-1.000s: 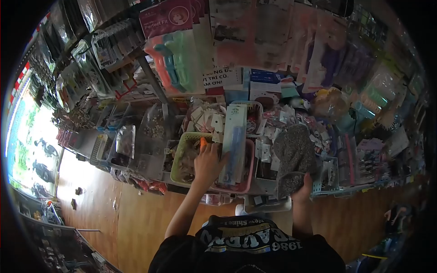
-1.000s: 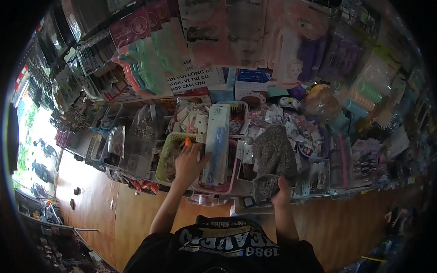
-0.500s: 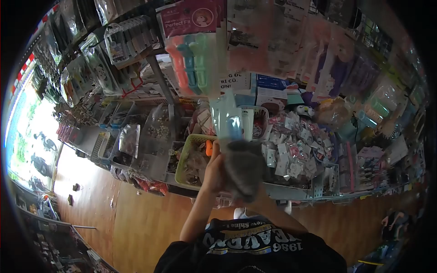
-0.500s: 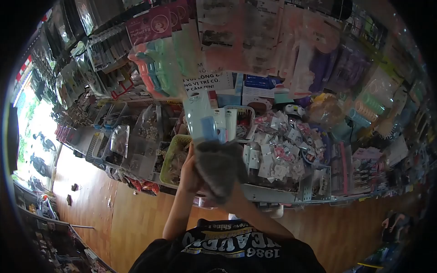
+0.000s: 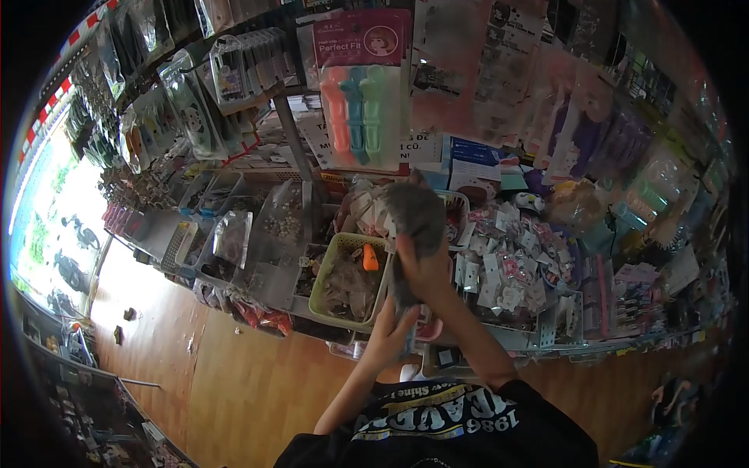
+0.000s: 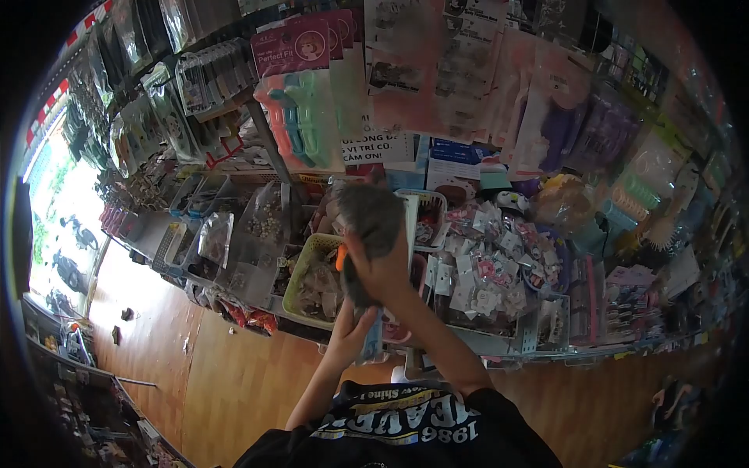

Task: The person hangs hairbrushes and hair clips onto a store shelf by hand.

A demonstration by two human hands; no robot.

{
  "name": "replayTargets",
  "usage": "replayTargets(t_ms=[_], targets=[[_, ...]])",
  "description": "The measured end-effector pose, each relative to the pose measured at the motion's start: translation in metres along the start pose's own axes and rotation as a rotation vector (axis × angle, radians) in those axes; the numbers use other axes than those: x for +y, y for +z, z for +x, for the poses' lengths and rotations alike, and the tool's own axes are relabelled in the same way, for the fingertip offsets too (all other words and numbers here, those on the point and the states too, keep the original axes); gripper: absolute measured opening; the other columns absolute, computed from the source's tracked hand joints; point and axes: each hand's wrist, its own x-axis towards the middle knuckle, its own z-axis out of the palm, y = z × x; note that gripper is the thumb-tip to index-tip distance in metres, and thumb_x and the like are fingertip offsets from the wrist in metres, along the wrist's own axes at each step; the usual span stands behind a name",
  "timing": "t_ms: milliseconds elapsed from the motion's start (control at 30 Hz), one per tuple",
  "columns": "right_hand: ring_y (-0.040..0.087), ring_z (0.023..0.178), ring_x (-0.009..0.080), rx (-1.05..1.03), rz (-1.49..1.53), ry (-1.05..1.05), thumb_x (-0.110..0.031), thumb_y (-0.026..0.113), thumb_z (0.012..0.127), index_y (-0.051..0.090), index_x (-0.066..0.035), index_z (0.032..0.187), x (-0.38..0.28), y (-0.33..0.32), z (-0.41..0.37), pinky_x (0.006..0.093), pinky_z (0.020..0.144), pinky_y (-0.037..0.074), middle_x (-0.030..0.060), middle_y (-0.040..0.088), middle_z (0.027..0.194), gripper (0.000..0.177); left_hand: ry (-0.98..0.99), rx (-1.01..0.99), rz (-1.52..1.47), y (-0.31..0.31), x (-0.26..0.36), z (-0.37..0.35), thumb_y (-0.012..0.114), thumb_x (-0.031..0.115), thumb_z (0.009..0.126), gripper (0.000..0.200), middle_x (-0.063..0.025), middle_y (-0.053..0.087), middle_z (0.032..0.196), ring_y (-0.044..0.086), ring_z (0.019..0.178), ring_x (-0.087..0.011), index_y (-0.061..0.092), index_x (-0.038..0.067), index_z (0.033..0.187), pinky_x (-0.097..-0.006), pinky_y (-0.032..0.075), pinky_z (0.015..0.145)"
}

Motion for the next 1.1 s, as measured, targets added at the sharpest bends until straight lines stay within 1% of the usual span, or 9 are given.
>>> replayTargets(t_ms=[100, 200, 267, 300, 400, 467, 600, 867, 1100], targets=[[0.043, 0.114, 0.0283, 0.078, -0.002, 0.036, -0.048, 0.046, 0.084, 0.044, 0.001, 0.118, 0.015, -0.010, 0.025, 0.0348, 0.097, 0.031, 0.0177, 0.046, 0.121, 0.059, -0.044, -0.016, 0.010, -0.006, 0.001, -0.006, 0.043, 0.011, 0.091, 0.041, -0.0098, 0.045, 0.121, 0.040, 0.112, -0.0145, 0.031, -0.001, 0.129, -0.0264, 0.029, 0.096], [0.050, 0.106, 0.0231, 0.022, 0.036, 0.595, -0.050, 0.038, 0.088, 0.045, 0.000, 0.118, 0.020, -0.030, 0.038, 0.0327, 0.092, 0.035, 0.0140, 0.052, 0.114, 0.058, -0.105, -0.047, -0.035, -0.017, -0.003, -0.015, 0.043, 0.013, 0.092, 0.041, -0.0089, 0.045, 0.119, 0.042, 0.110, -0.0147, 0.030, 0.001, 0.130, -0.0259, 0.032, 0.093], [0.054, 0.097, 0.0189, 0.050, 1.153, 0.637, -0.057, 0.035, 0.087, 0.046, -0.004, 0.118, 0.016, -0.036, 0.040, 0.0316, 0.087, 0.040, 0.0101, 0.056, 0.106, 0.063, -0.147, 0.042, -0.294, -0.017, 0.008, -0.017, 0.041, 0.014, 0.093, 0.040, -0.0052, 0.048, 0.113, 0.045, 0.098, -0.0089, 0.031, 0.001, 0.129, -0.0215, 0.037, 0.082], [0.053, 0.096, 0.0164, -0.076, 1.259, 0.700, -0.060, 0.035, 0.085, 0.046, -0.008, 0.120, 0.019, -0.040, 0.034, 0.0288, 0.083, 0.042, 0.0083, 0.056, 0.107, 0.064, -0.148, 0.045, -0.296, -0.016, 0.011, -0.014, 0.041, 0.014, 0.093, 0.040, -0.0052, 0.048, 0.113, 0.045, 0.098, -0.0089, 0.031, 0.001, 0.129, -0.0215, 0.037, 0.082], [0.054, 0.093, 0.0141, -0.191, 1.265, 0.872, -0.051, 0.045, 0.086, 0.047, -0.007, 0.118, -0.011, -0.022, 0.007, 0.0256, 0.080, 0.043, 0.0067, 0.056, 0.105, 0.054, -0.195, 0.068, -0.286, -0.013, 0.011, -0.006, 0.039, 0.016, 0.094, 0.041, -0.0062, 0.047, 0.114, 0.045, 0.099, -0.0103, 0.028, 0.002, 0.130, -0.0230, 0.037, 0.085], [0.054, 0.090, 0.0116, -0.105, 0.607, 0.650, -0.038, 0.056, 0.084, 0.050, -0.006, 0.114, -0.035, -0.015, -0.005, 0.0254, 0.079, 0.043, 0.0048, 0.057, 0.102, 0.044, 0.042, 0.103, 0.026, -0.010, 0.003, 0.000, 0.039, 0.014, 0.094, 0.044, -0.0110, 0.040, 0.122, 0.043, 0.108, -0.0156, 0.020, 0.002, 0.132, -0.0288, 0.035, 0.091], [0.052, 0.081, 0.0085, 0.064, 0.598, 0.587, -0.029, 0.061, 0.083, 0.055, -0.003, 0.101, -0.029, -0.012, -0.014, 0.0255, 0.072, 0.042, 0.0010, 0.058, 0.092, 0.033, -0.060, 0.073, -0.188, -0.010, 0.010, 0.000, 0.042, 0.009, 0.092, 0.043, -0.0114, 0.037, 0.124, 0.043, 0.106, -0.0148, 0.022, 0.002, 0.129, -0.0276, 0.037, 0.089], [0.049, 0.073, 0.0090, 0.235, 0.340, 0.487, -0.030, 0.058, 0.085, 0.056, -0.002, 0.094, -0.021, -0.020, -0.020, 0.0250, 0.067, 0.041, 0.0018, 0.057, 0.083, 0.029, 0.158, 0.248, 0.456, 0.011, 0.013, -0.007, 0.060, -0.002, 0.077, 0.020, -0.0077, 0.047, 0.071, 0.052, 0.060, -0.0166, 0.041, 0.000, 0.082, -0.0254, 0.041, 0.053], [0.052, 0.075, 0.0125, 0.319, 0.248, 0.315, -0.022, 0.064, 0.080, 0.058, 0.000, 0.080, -0.026, -0.044, -0.008, 0.0265, 0.067, 0.042, 0.0045, 0.058, 0.081, 0.023, 0.272, 0.187, 0.579, 0.009, 0.043, -0.013, 0.062, -0.004, 0.072, 0.021, -0.0106, 0.042, 0.065, 0.048, 0.053, -0.0230, 0.041, 0.000, 0.073, -0.0282, 0.039, 0.049]])
